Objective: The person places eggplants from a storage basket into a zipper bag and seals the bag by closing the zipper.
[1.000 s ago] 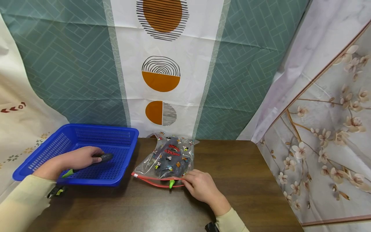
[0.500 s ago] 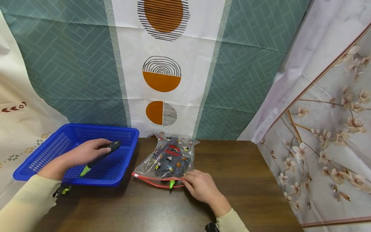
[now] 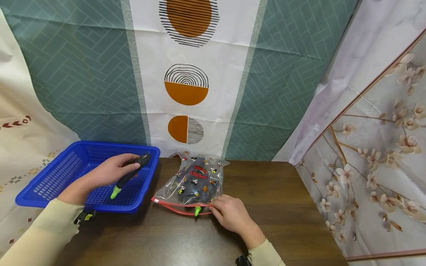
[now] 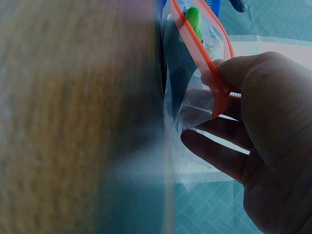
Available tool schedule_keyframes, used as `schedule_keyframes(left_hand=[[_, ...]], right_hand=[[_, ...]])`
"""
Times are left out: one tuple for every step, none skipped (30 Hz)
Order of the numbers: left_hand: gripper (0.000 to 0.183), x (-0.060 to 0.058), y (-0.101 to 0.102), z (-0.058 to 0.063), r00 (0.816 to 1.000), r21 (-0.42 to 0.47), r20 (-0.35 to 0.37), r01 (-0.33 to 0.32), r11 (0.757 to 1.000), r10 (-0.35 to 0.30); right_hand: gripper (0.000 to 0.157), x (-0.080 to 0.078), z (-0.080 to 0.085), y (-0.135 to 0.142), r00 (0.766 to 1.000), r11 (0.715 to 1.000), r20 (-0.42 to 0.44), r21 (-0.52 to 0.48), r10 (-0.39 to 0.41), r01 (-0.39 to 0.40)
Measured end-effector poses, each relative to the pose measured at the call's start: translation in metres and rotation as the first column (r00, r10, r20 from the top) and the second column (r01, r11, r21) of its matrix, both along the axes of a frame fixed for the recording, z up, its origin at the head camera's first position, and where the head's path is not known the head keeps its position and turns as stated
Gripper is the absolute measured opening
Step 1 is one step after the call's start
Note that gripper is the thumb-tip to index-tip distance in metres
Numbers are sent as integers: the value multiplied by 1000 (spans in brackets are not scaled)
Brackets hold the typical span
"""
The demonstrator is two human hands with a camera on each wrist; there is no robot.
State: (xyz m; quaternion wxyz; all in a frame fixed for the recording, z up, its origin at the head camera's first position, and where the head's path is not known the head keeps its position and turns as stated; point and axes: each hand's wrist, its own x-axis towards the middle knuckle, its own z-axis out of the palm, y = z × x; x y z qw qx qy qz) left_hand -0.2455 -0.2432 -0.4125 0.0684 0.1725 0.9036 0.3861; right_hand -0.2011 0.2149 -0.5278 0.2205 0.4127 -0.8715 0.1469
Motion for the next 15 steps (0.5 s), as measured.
schedule_keyframes(left_hand=[[52, 1, 2, 0, 1000, 6, 1, 0, 1000, 0], [53, 1, 4, 0, 1000, 2, -7, 0, 1000, 0], [53, 2, 6, 1, 1000, -8, -19, -3, 1000, 3], [54, 3, 7, 1, 999, -18, -32, -4, 1000, 4], [55, 4, 9, 1, 999, -28, -44, -6, 1000, 5], [55, 5, 10, 1, 998, -36, -55, -8, 999, 6], [55, 6, 12, 1, 998, -43, -66, -11, 999, 8], [55, 7, 13, 1, 997, -48, -78, -14, 999, 11], [54, 7, 15, 1, 996, -44, -84, -18, 999, 14], [53, 7, 16, 1, 996, -37, -91, -22, 999, 19], [53, 7, 18, 1, 995, -28, -95, -28, 999, 25], [53, 7, 19, 0, 994, -22, -106, -34, 999, 32], [53, 7, 21, 0, 993, -8, -109, -39, 999, 38], [54, 7, 24, 0, 994, 11, -105, -39, 999, 40], [54, 8, 26, 0, 994, 32, -102, -37, 999, 40]], right_hand=[[9, 0, 0, 0, 1000, 1000, 2, 1, -1, 1], [9, 0, 0, 0, 1000, 1000, 3, 2, -1, 1], [9, 0, 0, 0, 1000, 1000, 4, 3, -2, 2], [9, 0, -1, 0, 1000, 1000, 5, 4, -2, 2], [9, 0, -1, 0, 1000, 1000, 5, 4, -1, 1], [9, 0, -1, -1, 1000, 1000, 5, 4, -1, 1], [9, 0, -1, -1, 1000, 1000, 5, 5, -1, 1], [9, 0, 0, -1, 1000, 1000, 3, 5, -1, 1], [9, 0, 0, -1, 1000, 1000, 2, 4, -1, 1], [9, 0, 0, -1, 1000, 1000, 0, 4, -2, 2], [10, 0, 0, 0, 1000, 1000, -2, 3, -2, 2], [10, 0, 0, 0, 1000, 1000, -3, 3, -4, 4], [10, 0, 0, 0, 1000, 1000, -3, 3, -5, 5], [10, 1, 0, 0, 1000, 1000, -3, 3, -5, 5], [10, 1, 1, 0, 1000, 1000, -2, 3, -6, 6]])
